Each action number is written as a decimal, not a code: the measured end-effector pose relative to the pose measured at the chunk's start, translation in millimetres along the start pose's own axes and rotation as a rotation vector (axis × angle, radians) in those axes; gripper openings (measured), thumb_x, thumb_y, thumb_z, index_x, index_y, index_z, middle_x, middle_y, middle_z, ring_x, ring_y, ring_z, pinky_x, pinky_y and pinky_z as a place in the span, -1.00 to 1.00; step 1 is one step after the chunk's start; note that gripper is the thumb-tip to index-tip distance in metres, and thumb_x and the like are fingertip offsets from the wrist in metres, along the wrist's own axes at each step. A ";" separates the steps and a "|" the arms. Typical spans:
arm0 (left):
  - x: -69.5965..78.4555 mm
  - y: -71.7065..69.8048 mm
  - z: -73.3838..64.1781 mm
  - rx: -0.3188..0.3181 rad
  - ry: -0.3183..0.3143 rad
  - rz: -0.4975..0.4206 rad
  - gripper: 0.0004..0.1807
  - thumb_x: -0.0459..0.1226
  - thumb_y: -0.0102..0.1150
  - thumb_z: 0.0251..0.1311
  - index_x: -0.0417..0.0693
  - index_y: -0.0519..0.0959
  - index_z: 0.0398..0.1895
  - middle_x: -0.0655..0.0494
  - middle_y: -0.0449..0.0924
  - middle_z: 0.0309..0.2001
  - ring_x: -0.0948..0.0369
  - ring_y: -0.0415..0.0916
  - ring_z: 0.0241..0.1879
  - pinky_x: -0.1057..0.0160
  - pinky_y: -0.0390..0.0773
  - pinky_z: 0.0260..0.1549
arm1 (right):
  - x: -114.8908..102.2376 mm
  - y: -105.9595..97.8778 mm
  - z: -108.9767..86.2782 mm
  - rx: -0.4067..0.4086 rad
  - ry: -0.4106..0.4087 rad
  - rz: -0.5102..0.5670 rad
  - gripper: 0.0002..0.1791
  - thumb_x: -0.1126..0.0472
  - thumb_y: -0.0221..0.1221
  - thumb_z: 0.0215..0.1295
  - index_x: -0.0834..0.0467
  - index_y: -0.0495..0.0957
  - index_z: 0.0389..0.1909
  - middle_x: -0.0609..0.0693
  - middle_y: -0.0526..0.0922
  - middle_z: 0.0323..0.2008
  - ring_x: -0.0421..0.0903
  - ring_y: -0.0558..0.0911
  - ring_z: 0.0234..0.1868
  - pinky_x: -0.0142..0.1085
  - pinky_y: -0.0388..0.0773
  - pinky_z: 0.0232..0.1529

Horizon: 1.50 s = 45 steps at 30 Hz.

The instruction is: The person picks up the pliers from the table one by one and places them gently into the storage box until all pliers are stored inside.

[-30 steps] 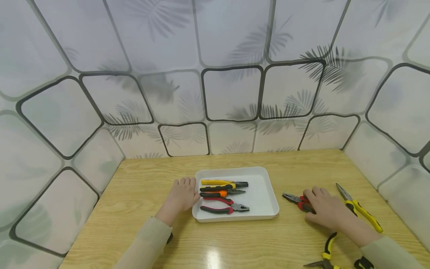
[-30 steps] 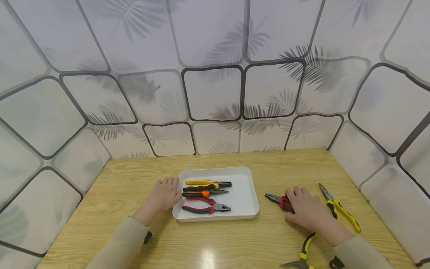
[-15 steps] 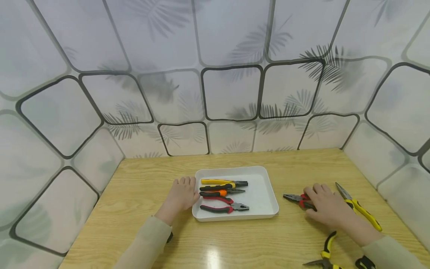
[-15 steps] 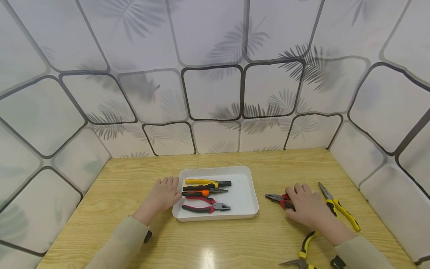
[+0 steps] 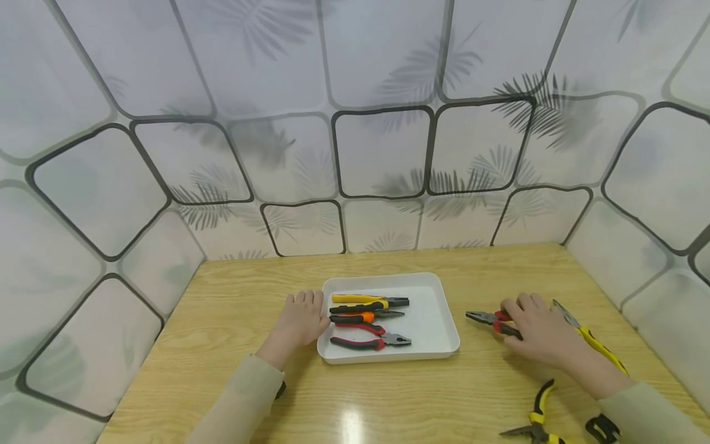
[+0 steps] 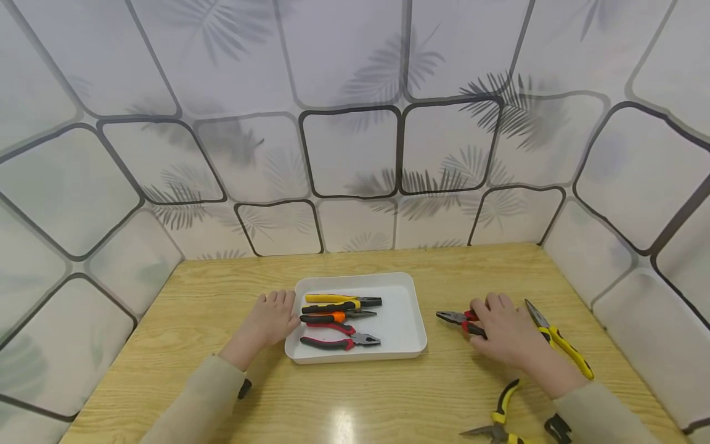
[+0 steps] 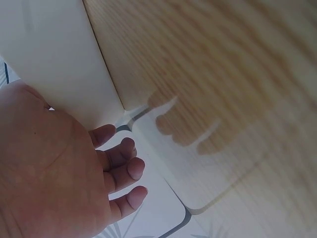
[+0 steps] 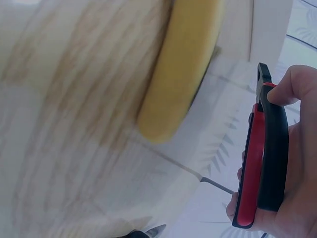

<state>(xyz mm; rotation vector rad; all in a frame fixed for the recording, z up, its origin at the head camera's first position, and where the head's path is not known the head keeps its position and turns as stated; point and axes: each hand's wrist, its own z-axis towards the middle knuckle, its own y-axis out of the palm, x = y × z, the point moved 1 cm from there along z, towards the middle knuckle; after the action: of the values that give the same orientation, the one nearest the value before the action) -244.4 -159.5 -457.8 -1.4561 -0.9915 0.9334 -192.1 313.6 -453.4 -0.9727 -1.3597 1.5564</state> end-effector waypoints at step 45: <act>-0.3 -2.1 -0.7 -0.009 -0.012 0.011 -0.46 -0.01 -0.01 0.48 -0.27 0.37 0.24 -0.26 0.52 0.11 -0.16 0.48 0.17 -0.21 0.45 0.25 | -34.9 -26.4 27.7 0.058 -0.064 0.012 -0.47 -0.09 0.37 0.27 0.12 0.44 0.08 0.08 0.49 -0.05 0.06 0.45 -0.05 -0.05 0.37 -0.24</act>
<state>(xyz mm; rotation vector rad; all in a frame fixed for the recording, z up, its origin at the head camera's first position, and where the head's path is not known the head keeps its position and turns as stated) -244.1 -159.9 -455.7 -1.4667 -0.9987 0.9469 -202.9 273.1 -423.0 -0.9039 -1.3473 1.6399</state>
